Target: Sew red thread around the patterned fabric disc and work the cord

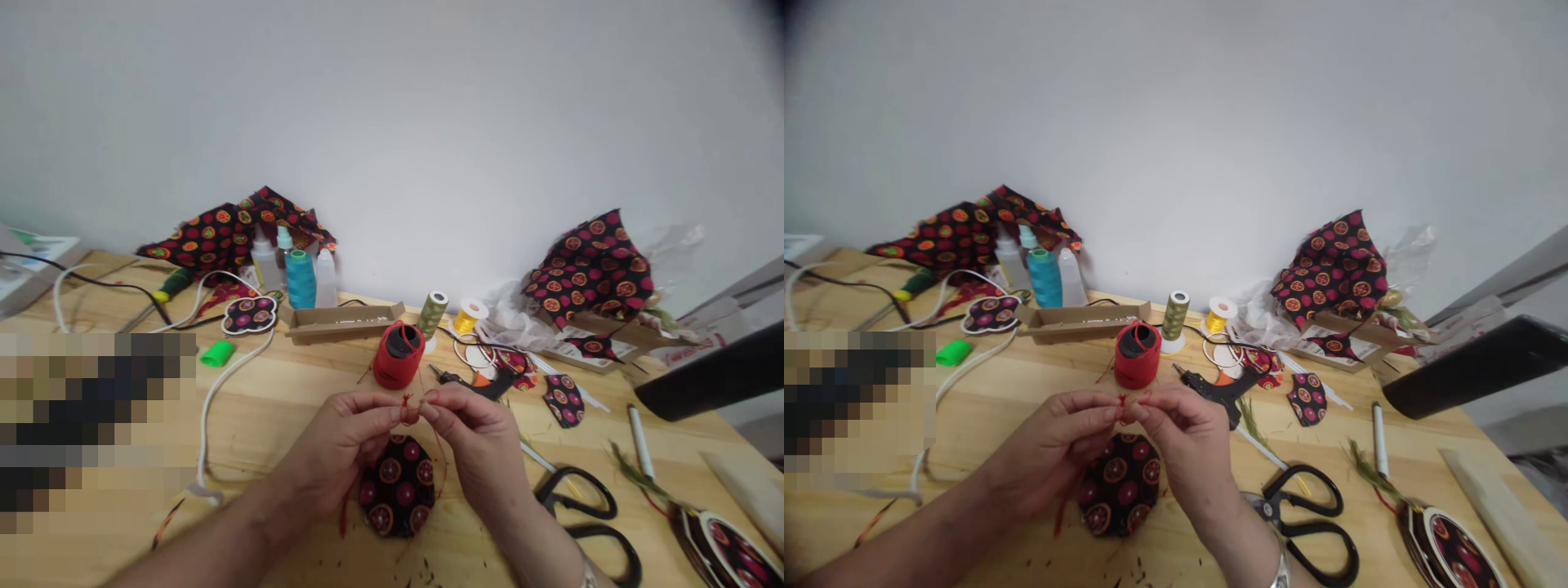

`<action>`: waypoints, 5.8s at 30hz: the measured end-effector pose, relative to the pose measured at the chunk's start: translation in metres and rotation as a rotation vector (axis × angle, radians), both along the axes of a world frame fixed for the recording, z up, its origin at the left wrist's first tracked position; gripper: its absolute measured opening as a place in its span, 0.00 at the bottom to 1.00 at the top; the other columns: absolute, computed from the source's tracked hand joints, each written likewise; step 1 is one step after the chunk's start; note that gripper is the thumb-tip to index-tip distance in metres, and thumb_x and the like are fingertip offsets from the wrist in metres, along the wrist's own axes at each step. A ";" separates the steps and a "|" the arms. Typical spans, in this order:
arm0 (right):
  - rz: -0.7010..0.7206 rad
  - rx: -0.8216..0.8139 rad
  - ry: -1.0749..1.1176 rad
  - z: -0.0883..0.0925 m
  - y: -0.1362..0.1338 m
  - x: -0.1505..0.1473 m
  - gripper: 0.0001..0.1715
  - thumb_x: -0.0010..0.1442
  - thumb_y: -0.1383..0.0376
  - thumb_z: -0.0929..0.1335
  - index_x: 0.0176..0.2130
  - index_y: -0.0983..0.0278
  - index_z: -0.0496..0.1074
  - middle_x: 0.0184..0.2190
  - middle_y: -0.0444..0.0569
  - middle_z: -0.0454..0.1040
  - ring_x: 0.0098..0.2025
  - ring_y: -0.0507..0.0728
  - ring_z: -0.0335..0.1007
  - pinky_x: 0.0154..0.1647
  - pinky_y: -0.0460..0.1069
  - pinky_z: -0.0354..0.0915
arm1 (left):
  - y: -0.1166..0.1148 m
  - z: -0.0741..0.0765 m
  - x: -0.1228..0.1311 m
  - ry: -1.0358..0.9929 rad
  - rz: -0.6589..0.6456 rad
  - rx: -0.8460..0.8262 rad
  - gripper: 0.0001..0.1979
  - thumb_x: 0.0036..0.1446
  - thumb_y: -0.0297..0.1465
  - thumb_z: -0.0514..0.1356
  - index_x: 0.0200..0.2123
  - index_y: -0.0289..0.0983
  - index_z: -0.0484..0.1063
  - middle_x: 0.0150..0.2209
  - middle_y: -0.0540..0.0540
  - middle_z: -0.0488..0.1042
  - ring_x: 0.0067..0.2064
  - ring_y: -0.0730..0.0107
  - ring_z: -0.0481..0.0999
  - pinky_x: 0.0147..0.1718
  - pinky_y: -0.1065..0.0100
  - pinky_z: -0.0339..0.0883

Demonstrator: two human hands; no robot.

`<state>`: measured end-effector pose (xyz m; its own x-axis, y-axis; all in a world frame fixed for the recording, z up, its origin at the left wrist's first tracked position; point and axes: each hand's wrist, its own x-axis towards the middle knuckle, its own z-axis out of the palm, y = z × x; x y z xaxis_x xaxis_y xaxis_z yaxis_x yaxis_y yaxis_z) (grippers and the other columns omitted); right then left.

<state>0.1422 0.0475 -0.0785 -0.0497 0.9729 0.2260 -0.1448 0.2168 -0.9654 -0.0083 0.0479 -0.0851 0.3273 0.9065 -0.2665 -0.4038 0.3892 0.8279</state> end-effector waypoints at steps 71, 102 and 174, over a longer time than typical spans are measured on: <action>-0.188 0.392 -0.313 -0.007 -0.003 -0.003 0.09 0.50 0.76 0.69 0.30 0.62 0.74 0.27 0.45 0.72 0.31 0.51 0.68 0.32 0.47 0.65 | 0.001 -0.005 0.001 -0.008 -0.006 0.010 0.08 0.45 0.31 0.64 0.29 0.32 0.77 0.16 0.54 0.60 0.18 0.82 0.50 0.17 0.74 0.42; -0.180 0.272 -0.390 -0.005 -0.005 0.002 0.07 0.58 0.67 0.63 0.32 0.64 0.71 0.30 0.48 0.70 0.34 0.54 0.66 0.35 0.48 0.63 | 0.001 0.002 -0.002 -0.036 0.011 -0.008 0.08 0.47 0.31 0.63 0.28 0.31 0.76 0.13 0.58 0.51 0.17 0.82 0.45 0.17 0.73 0.37; 0.260 -0.114 -0.339 0.006 0.009 0.015 0.07 0.45 0.65 0.72 0.21 0.65 0.73 0.29 0.46 0.69 0.33 0.53 0.64 0.36 0.49 0.61 | 0.000 -0.002 -0.002 0.122 -0.023 -0.041 0.05 0.45 0.31 0.64 0.26 0.35 0.77 0.22 0.49 0.75 0.23 0.76 0.68 0.22 0.74 0.55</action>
<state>0.1573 0.0563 -0.0720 -0.3485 0.9362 0.0465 0.1484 0.1040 -0.9834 -0.0099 0.0479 -0.0873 0.3109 0.8866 -0.3426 -0.2919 0.4321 0.8533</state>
